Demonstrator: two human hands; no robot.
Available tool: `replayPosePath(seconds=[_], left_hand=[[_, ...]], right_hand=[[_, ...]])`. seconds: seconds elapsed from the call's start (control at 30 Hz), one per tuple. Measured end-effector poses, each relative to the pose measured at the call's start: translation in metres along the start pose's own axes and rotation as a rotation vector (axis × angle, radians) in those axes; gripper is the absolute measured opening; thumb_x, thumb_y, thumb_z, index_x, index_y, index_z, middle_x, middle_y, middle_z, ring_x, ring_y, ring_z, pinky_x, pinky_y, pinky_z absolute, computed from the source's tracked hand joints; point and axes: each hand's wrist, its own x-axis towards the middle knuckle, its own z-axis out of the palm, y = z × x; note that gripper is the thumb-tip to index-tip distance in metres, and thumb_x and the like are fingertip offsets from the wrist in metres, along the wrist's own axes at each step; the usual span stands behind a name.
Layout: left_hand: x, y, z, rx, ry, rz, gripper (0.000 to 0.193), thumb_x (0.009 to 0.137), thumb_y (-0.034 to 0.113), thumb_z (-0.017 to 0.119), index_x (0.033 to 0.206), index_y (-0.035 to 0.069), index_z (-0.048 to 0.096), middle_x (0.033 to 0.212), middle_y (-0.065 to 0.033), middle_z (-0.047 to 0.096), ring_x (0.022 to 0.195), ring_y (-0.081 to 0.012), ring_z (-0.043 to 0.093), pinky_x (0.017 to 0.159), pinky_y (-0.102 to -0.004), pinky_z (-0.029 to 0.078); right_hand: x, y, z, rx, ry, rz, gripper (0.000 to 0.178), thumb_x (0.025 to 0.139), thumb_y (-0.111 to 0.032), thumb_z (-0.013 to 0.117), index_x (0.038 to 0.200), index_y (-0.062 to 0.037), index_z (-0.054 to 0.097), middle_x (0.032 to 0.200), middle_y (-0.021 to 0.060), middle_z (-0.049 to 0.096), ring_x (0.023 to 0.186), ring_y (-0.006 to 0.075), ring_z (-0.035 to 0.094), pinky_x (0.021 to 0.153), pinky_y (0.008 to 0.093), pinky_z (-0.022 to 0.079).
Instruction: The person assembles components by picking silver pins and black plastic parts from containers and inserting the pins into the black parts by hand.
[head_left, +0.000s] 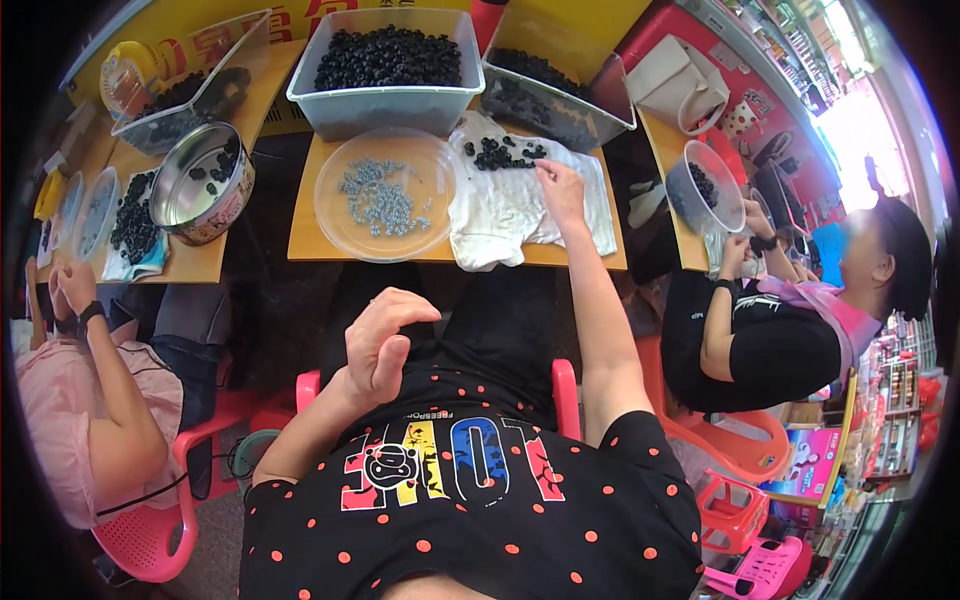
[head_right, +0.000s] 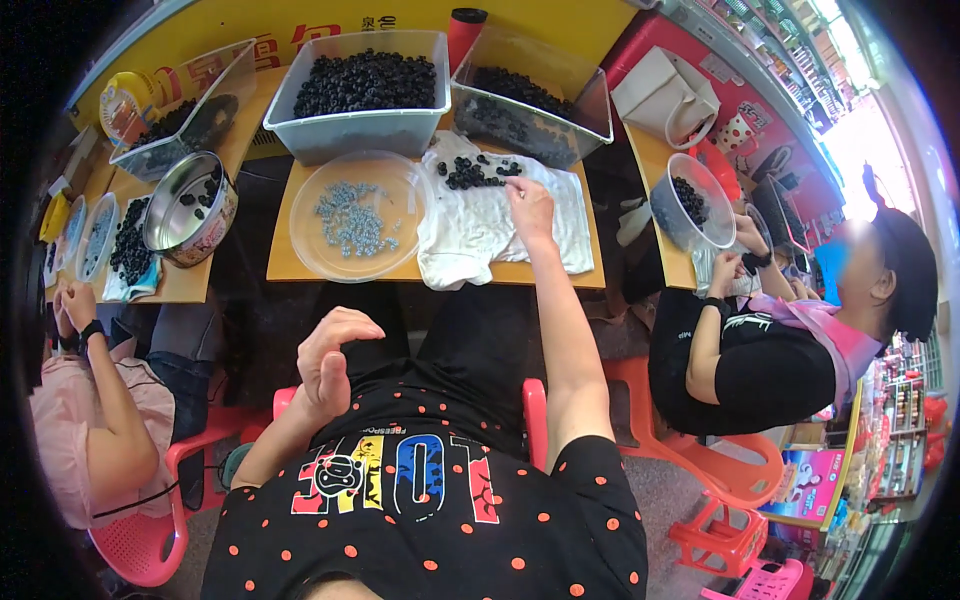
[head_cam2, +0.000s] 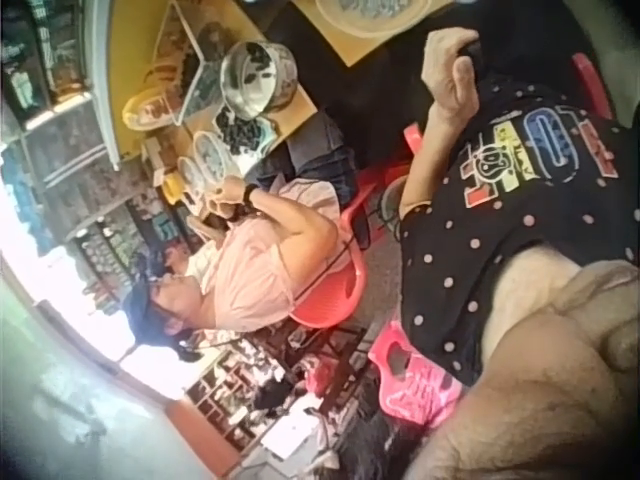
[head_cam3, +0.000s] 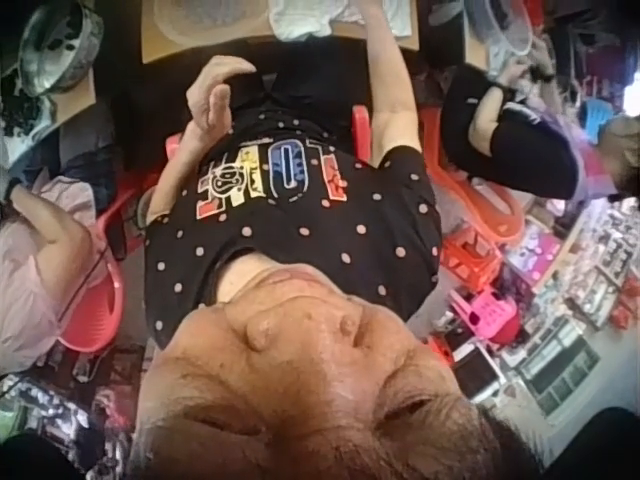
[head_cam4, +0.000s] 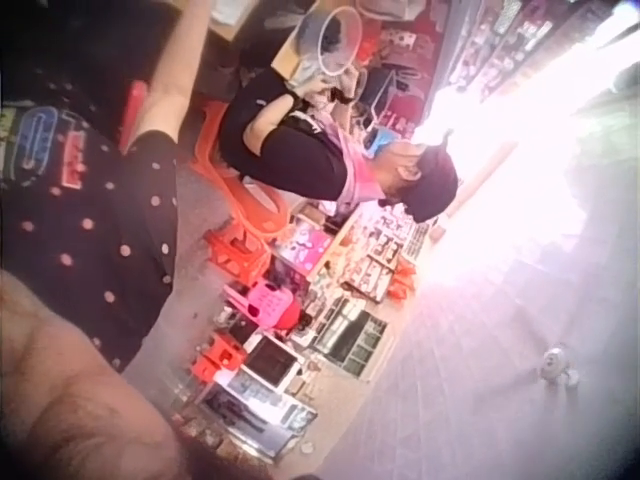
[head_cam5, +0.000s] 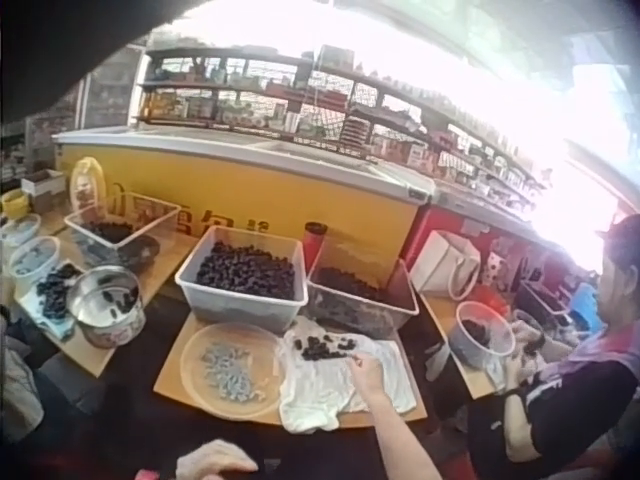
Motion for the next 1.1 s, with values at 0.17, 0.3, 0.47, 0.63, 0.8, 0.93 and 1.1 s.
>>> replayPosePath(seconds=[0.17,0.3,0.47,0.63,0.8,0.93,1.1], left_hand=[[0.005,0.001,0.001,0.019,-0.076,-0.090,0.032,0.094,0.022,0.042,0.092,-0.002,0.062,0.087,-0.0152,0.064,0.079,-0.0270,0.061,0.073,-0.0331,0.047],[0.002,-0.002,0.001,0.004,-0.043,-0.171,0.033,0.095,0.023,0.042,0.089,-0.002,0.062,0.085,-0.0143,0.064,0.077,-0.0253,0.061,0.071,-0.0320,0.047],[0.004,-0.008,0.000,0.007,-0.020,-0.277,0.028,0.095,0.018,0.045,0.087,-0.003,0.062,0.082,-0.0125,0.063,0.075,-0.0221,0.061,0.069,-0.0294,0.047],[0.010,-0.018,0.005,-0.117,0.070,-0.583,0.022,0.094,0.013,0.051,0.086,-0.004,0.062,0.080,-0.0072,0.062,0.075,-0.0114,0.059,0.069,-0.0241,0.047],[0.009,-0.049,0.014,-0.397,0.126,-0.783,0.019,0.093,0.015,0.054,0.091,-0.002,0.063,0.084,-0.0063,0.065,0.077,-0.0103,0.060,0.072,-0.0232,0.048],[-0.003,-0.058,0.023,-0.764,0.289,-1.014,0.013,0.090,0.014,0.059,0.096,0.003,0.062,0.089,-0.0058,0.066,0.079,-0.0116,0.062,0.074,-0.0256,0.051],[-0.026,-0.065,0.022,-0.806,0.242,-1.065,0.013,0.086,0.010,0.065,0.097,0.003,0.062,0.090,-0.0051,0.065,0.082,-0.0125,0.064,0.073,-0.0264,0.053]], right_hand=[[0.044,0.024,0.026,-0.429,0.081,-0.206,0.021,0.075,-0.023,0.067,0.093,-0.0135,0.072,0.094,0.0125,0.063,0.094,0.0302,0.058,0.085,0.0398,0.045],[0.051,0.021,0.034,-0.471,0.025,-0.184,0.023,0.073,-0.021,0.071,0.094,-0.0133,0.072,0.093,0.0124,0.063,0.095,0.0311,0.056,0.085,0.0400,0.045],[0.046,0.021,0.025,-0.291,0.173,-0.297,0.020,0.070,-0.018,0.073,0.087,-0.0086,0.070,0.091,0.0098,0.062,0.091,0.0281,0.057,0.082,0.0388,0.045],[-0.001,-0.038,0.011,-0.064,0.113,-0.316,0.023,0.072,-0.012,0.073,0.093,-0.0042,0.067,0.085,0.0090,0.064,0.072,0.0206,0.058,0.069,0.0310,0.047],[-0.080,-0.100,-0.005,0.116,0.009,-0.272,0.024,0.071,-0.008,0.075,0.094,-0.0045,0.067,0.083,0.0077,0.063,0.072,0.0169,0.057,0.067,0.0294,0.046],[-0.143,-0.126,-0.006,0.267,-0.189,-0.443,0.027,0.068,-0.001,0.074,0.093,-0.0050,0.065,0.091,0.0064,0.066,0.080,0.0181,0.059,0.072,0.0287,0.047],[-0.169,-0.133,-0.002,0.156,-0.254,-0.626,0.026,0.068,-0.004,0.073,0.093,-0.0072,0.065,0.094,0.0056,0.066,0.090,0.0234,0.061,0.082,0.0325,0.045]])
